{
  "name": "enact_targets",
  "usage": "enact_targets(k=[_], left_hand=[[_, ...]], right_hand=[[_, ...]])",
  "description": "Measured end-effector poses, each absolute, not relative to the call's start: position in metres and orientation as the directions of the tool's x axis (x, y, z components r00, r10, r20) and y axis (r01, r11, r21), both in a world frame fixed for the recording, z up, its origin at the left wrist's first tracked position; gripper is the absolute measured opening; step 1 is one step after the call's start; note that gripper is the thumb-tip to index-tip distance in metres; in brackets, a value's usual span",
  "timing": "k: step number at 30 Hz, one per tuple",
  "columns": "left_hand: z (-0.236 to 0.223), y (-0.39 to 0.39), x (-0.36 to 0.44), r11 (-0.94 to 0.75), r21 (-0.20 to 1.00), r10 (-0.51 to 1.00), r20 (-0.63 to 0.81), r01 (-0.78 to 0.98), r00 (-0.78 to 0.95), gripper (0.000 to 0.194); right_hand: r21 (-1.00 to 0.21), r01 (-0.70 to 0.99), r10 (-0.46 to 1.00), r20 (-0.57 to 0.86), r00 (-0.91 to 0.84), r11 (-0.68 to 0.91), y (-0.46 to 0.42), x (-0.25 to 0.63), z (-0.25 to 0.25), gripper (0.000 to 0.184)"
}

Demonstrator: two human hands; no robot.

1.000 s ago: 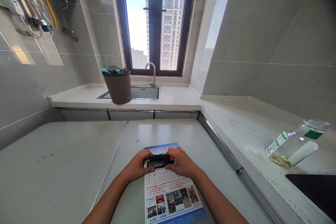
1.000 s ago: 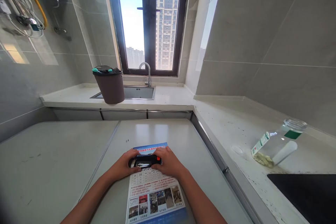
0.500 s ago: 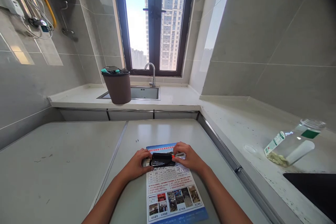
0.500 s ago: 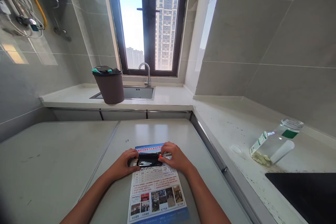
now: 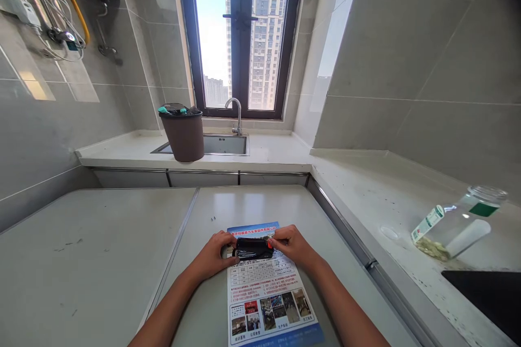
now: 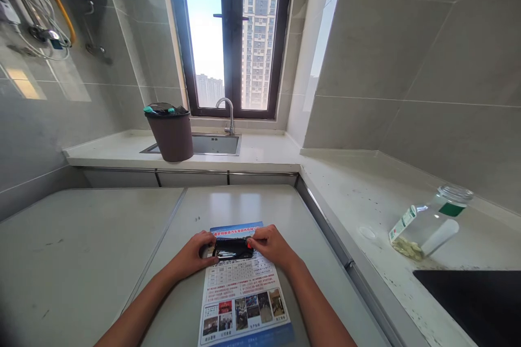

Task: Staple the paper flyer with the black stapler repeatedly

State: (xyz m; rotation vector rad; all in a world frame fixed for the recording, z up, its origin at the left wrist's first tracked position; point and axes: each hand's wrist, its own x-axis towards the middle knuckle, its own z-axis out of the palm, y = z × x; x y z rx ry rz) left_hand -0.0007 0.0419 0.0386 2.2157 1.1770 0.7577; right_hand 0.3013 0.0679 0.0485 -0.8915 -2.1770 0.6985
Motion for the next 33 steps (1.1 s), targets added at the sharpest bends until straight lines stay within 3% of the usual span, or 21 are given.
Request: enact_targets(k=[10,14,18,21,26,29,33], left_hand=[[0.03,0.047,-0.004,-0.484,0.682,0.858,0.247,0.548,0.45,0.026],[0.031,0.048,-0.005,-0.473,0.694,0.864,0.245,0.542,0.44,0.027],[0.034,0.047,-0.005,-0.459,0.715,0.869,0.235,0.528,0.436,0.028],[0.035,0.046,-0.004,-0.446,0.736,0.873,0.234,0.508,0.427,0.028],[0.037,0.046,-0.005,-0.432,0.77,0.88,0.248,0.468,0.405,0.023],[0.038,0.047,-0.006,-0.363,0.853,0.907,0.232,0.375,0.353,0.025],[0.041,0.048,-0.005,-0.145,0.988,0.963,0.13,0.046,0.236,0.04]], right_hand=[[-0.688,0.39,0.754,0.358,-0.551,0.612,0.072,0.304,0.046,0.055],[-0.707,0.374,0.782,0.42,-0.46,0.6,0.07,0.298,0.045,0.048],[-0.702,0.388,0.787,0.42,-0.452,0.597,0.065,0.282,0.043,0.029],[-0.666,0.462,0.791,0.345,-0.506,0.586,0.062,0.27,0.038,0.042],[-0.636,0.469,0.772,0.356,-0.527,0.613,0.061,0.263,0.028,0.023],[-0.66,0.371,0.741,0.457,-0.493,0.654,0.062,0.264,0.028,0.02],[-0.597,0.276,0.652,0.623,-0.432,0.754,0.063,0.268,0.032,0.035]])
